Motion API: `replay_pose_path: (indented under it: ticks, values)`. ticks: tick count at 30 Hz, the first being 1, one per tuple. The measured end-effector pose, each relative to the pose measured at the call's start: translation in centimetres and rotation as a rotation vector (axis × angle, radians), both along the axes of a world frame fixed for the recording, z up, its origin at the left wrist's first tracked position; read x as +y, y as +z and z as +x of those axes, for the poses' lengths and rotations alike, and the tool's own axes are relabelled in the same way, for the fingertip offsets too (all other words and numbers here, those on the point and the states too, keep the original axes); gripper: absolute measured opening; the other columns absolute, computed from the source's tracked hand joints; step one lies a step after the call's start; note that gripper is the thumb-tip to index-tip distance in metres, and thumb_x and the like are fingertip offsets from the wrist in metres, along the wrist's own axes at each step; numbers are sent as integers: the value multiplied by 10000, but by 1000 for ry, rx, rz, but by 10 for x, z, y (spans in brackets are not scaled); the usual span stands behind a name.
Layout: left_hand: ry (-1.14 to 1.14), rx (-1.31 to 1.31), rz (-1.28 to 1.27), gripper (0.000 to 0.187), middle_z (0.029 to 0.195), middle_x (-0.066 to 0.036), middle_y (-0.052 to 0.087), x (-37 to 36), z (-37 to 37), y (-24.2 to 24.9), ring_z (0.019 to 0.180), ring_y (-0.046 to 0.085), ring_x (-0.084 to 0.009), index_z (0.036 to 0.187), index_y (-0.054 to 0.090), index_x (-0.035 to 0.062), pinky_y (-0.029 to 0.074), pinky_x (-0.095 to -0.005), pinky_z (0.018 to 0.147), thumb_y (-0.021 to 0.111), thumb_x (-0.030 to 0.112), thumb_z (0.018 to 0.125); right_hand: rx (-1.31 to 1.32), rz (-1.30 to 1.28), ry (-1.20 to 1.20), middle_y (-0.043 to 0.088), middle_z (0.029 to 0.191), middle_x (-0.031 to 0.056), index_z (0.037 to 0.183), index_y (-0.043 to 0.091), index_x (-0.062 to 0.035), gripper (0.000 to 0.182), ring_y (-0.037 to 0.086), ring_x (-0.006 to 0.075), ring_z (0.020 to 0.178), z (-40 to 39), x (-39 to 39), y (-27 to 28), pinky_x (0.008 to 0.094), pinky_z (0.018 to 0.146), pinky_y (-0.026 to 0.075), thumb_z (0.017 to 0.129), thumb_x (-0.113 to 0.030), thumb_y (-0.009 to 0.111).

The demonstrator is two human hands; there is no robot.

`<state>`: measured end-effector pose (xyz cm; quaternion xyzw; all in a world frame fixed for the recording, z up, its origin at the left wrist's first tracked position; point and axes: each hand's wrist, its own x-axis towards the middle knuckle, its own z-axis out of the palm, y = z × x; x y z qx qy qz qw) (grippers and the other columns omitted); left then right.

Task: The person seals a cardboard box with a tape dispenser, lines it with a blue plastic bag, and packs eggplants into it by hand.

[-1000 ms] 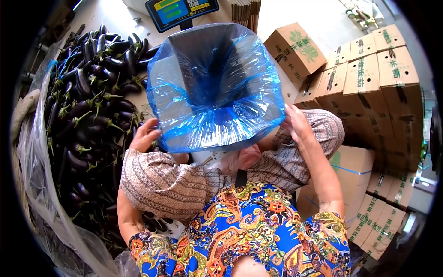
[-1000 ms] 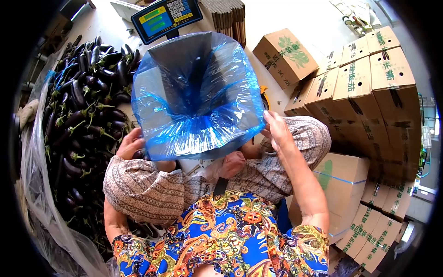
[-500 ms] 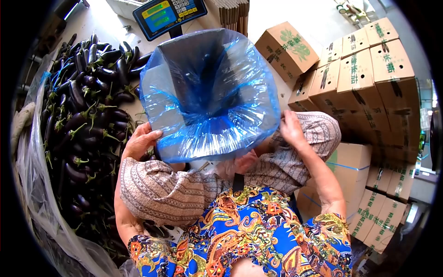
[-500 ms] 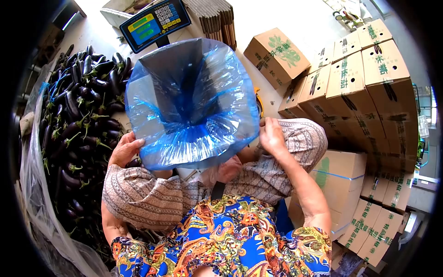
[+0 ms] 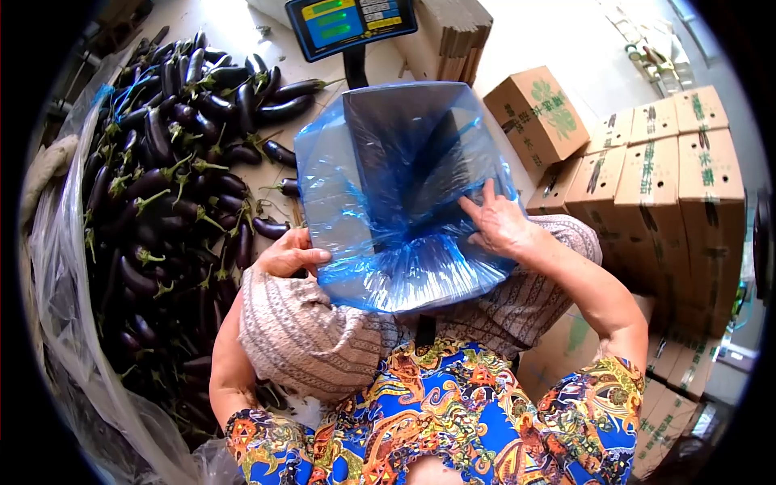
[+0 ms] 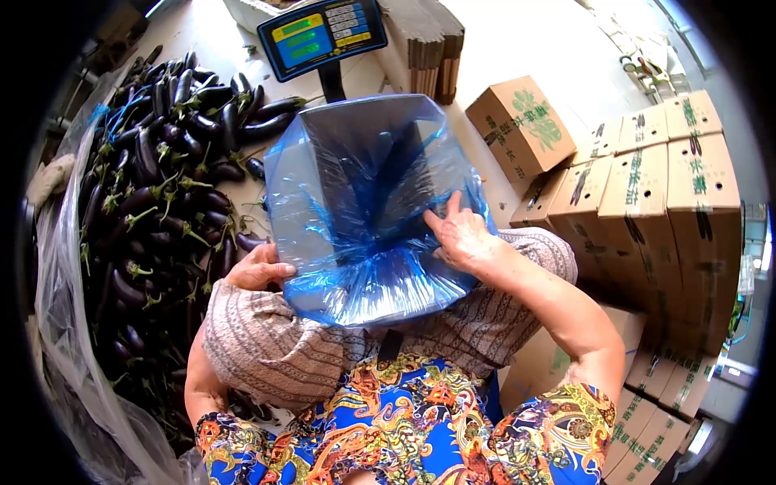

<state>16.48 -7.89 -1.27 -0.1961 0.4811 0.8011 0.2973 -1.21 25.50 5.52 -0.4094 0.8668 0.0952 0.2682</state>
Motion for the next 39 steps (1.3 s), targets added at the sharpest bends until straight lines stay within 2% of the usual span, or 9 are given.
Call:
replay_pose_path:
  ticks: [6,7,14,20,24,25,26,30,39]
  values:
    - [-52,15,-87,376,857,-28,704,-13,-6,-19,659,634,-74,1155,611,15,508,-201,564,759,129,829,-82,192,217,662,735,177,1248,580,-54,448,671,381,751,-26,-44,46,470,688,537,876,-290,666]
    - [-49,41,-92,381,859,-23,702,-16,-7,-21,660,629,-75,1160,608,15,501,-202,569,756,130,828,-152,198,141,693,911,192,1030,674,-9,313,677,365,882,-26,-68,63,455,755,535,861,-272,684]
    - [-31,78,-49,470,856,-9,632,-18,-15,-6,717,527,-108,1188,612,24,419,-248,648,757,230,790,-476,307,155,663,1159,197,1177,656,-48,466,603,358,1129,-51,-152,-77,441,966,468,833,-361,683]
    - [-8,100,51,550,1060,-50,673,-26,-17,-28,820,589,-105,1295,559,4,455,-229,652,731,209,814,118,-561,281,602,1258,229,1260,606,-44,429,514,420,1226,-92,-204,-219,524,1084,339,890,-252,549]
    - [-65,140,83,509,1085,-61,679,-36,-22,-45,888,629,-110,1292,552,-13,516,-225,653,718,190,855,-89,-92,8,632,1188,227,1235,605,-15,413,625,419,1055,-81,-196,-159,516,935,492,872,-208,570]
    - [-97,52,79,545,1241,-86,629,-40,-25,-38,1125,573,-174,1326,523,-21,433,-343,1011,727,146,849,-117,-18,17,638,1178,229,1235,605,-27,414,618,408,1079,-79,-190,-146,508,941,488,876,-229,565]
    - [-74,143,50,465,1031,-59,681,-38,-26,-40,832,631,-114,1258,570,-16,530,-237,632,717,191,869,-145,56,19,645,1167,231,1235,605,-38,416,611,398,1102,-78,-181,-135,500,947,484,880,-250,560]
    - [-125,156,-27,471,931,-37,662,-40,-28,-40,741,583,-107,1243,585,-1,484,-247,613,730,219,853,-418,315,462,651,1187,197,1166,657,-23,366,652,358,1043,-58,-141,-179,448,872,532,878,-230,567]
    - [-67,46,123,495,1149,-78,660,-32,-7,-32,1004,593,-147,1314,537,-13,471,-292,847,686,125,863,-699,276,341,646,1200,209,1104,700,-59,324,627,347,1108,38,-124,-181,419,898,514,870,-241,569]
